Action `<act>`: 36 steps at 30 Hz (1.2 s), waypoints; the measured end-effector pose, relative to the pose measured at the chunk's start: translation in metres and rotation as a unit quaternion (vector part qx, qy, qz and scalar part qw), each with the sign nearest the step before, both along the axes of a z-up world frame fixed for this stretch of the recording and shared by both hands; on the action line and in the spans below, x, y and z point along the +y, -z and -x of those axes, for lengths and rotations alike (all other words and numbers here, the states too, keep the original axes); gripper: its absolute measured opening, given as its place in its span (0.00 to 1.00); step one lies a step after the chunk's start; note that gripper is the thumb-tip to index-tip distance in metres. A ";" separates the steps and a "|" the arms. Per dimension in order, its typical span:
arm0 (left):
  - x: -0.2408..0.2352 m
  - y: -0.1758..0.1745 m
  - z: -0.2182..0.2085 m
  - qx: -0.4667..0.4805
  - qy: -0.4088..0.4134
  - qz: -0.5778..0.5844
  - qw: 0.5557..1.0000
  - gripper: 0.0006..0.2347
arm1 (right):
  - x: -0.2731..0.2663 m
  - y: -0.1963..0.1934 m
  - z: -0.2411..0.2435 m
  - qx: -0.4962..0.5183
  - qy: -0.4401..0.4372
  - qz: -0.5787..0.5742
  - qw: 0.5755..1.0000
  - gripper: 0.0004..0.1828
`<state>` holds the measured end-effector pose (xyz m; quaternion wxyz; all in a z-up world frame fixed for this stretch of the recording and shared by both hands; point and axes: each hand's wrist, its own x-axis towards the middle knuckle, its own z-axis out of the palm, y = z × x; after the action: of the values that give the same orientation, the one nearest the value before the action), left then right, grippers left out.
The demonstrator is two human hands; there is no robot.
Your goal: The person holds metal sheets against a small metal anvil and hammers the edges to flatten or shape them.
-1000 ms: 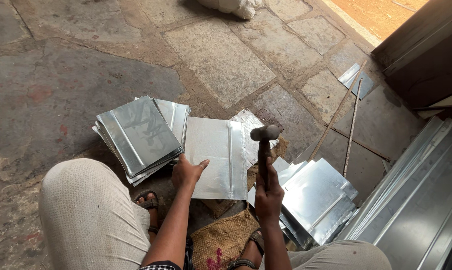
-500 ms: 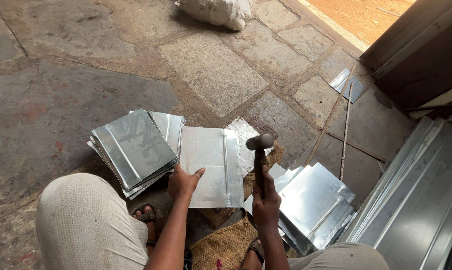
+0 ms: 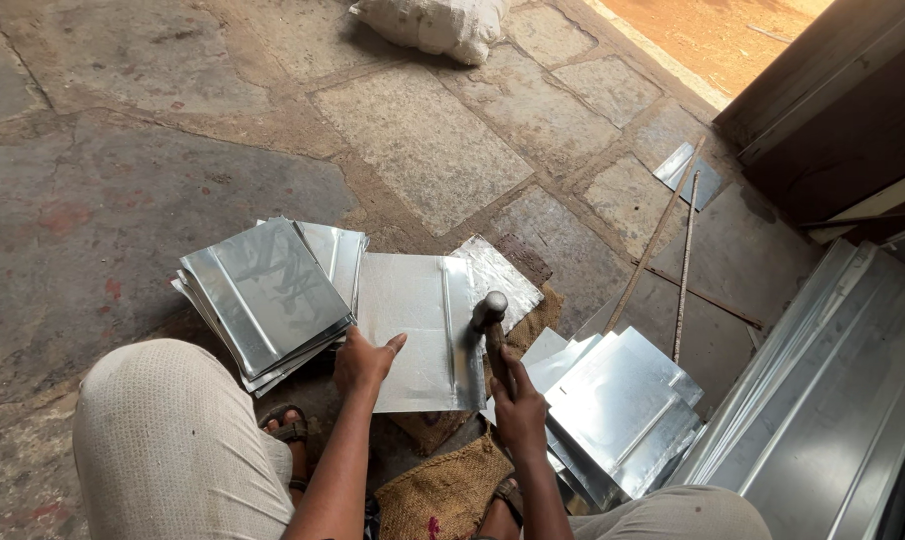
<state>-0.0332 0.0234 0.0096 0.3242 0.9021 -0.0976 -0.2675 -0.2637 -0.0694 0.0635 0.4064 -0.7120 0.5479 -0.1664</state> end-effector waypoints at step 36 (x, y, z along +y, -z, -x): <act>0.037 -0.001 0.009 0.011 0.023 -0.042 0.999 0.38 | -0.008 -0.032 -0.018 -0.106 0.040 0.035 0.993 0.28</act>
<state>-0.0423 0.0604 0.0106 0.2811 0.9095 -0.1035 -0.2883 -0.2458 -0.0769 0.0957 0.4299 -0.6815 0.5236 -0.2768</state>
